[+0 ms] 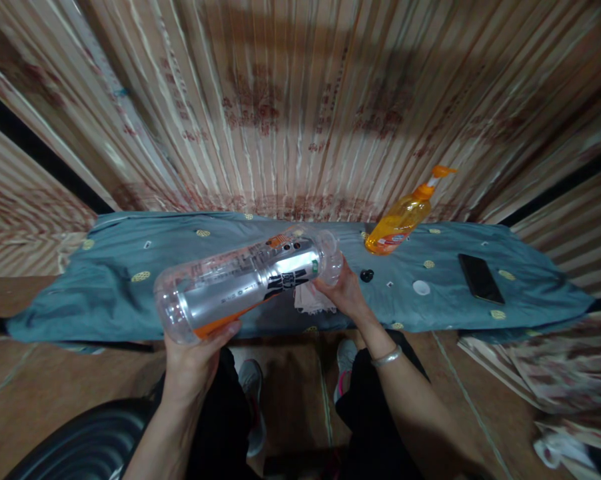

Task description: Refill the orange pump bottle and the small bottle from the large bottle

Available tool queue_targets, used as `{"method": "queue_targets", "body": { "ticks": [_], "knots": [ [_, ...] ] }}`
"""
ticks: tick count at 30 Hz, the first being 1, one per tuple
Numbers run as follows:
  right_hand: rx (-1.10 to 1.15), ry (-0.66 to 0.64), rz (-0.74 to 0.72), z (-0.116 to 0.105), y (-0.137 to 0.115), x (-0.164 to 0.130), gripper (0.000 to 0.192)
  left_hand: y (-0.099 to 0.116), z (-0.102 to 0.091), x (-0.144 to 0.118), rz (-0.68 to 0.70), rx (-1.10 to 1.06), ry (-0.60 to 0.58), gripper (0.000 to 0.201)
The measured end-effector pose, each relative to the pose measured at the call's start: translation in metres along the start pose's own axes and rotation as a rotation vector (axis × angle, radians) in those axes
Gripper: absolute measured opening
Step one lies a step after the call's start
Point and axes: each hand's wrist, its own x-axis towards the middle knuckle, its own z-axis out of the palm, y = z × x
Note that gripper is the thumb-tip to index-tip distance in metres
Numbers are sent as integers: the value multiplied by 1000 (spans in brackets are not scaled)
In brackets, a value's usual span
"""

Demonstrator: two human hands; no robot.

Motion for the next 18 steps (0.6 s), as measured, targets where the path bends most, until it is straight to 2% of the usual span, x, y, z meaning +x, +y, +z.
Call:
{"method": "queue_targets", "body": {
  "ticks": [6,18],
  "knots": [
    [-4,12,15,0,-1,1,75,-1,-2,-1,-46,-34,23,111],
    [-10,15,22,1,0,0,72,-1,-2,1,-10,-16,-12,112]
  ]
}}
